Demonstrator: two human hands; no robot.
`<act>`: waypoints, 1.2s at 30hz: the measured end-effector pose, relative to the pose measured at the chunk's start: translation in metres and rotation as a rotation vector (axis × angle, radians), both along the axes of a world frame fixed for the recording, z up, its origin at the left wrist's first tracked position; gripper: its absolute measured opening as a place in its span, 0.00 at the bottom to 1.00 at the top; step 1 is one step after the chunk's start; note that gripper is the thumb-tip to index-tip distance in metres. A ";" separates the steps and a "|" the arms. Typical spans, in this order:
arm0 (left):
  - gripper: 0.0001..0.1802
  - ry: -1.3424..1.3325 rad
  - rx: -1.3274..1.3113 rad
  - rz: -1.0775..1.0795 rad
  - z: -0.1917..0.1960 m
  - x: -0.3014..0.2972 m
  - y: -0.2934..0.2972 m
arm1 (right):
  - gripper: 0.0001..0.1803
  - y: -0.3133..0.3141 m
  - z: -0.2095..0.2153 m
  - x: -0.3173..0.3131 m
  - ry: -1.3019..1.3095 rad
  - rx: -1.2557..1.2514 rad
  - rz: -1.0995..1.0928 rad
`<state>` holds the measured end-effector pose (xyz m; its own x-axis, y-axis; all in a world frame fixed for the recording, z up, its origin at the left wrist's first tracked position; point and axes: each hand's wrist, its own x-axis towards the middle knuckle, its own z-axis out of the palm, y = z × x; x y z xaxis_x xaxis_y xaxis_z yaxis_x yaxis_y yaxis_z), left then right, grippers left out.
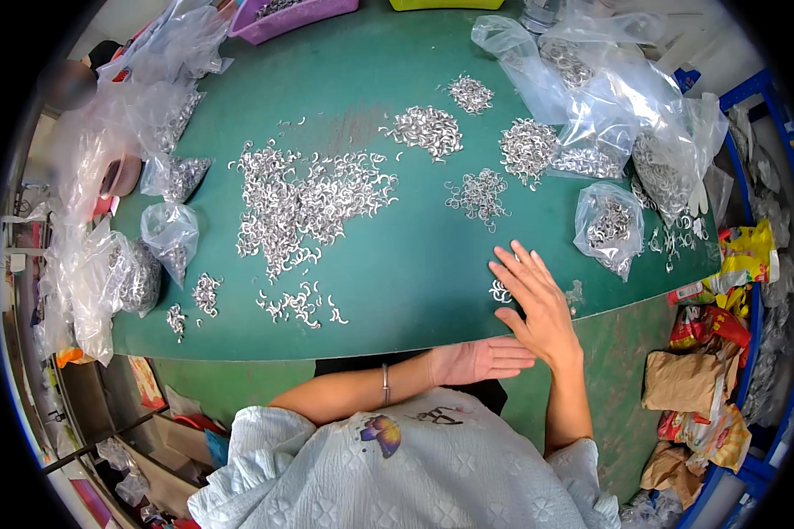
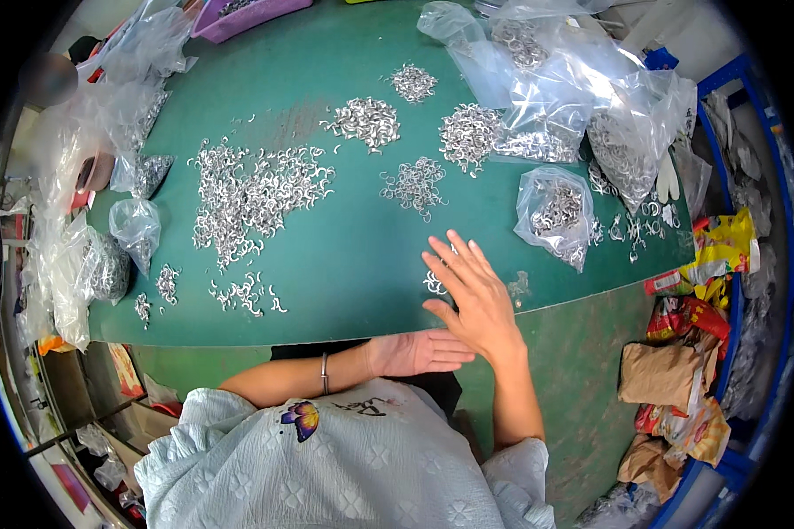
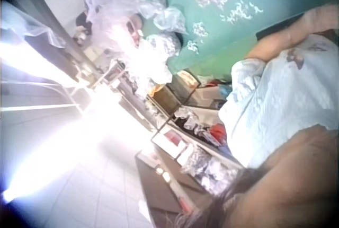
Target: The person sorts small metal rings on a green work table by hand, picking them from a large central pile and placing them into smaller groups and then into a plastic bag.
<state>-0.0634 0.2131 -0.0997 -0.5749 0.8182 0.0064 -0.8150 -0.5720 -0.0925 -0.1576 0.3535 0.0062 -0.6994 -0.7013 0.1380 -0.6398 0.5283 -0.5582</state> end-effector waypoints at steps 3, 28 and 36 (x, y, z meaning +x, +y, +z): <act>0.45 -0.092 -0.076 0.027 0.002 -0.011 0.001 | 0.29 0.000 -0.001 0.002 0.009 -0.001 0.050; 0.26 -0.236 0.420 0.108 -0.016 -0.002 0.008 | 0.25 -0.009 -0.008 0.043 -0.082 -0.287 0.229; 0.25 -0.209 0.129 0.109 0.000 0.000 0.004 | 0.19 0.013 -0.023 0.068 0.027 -0.251 0.289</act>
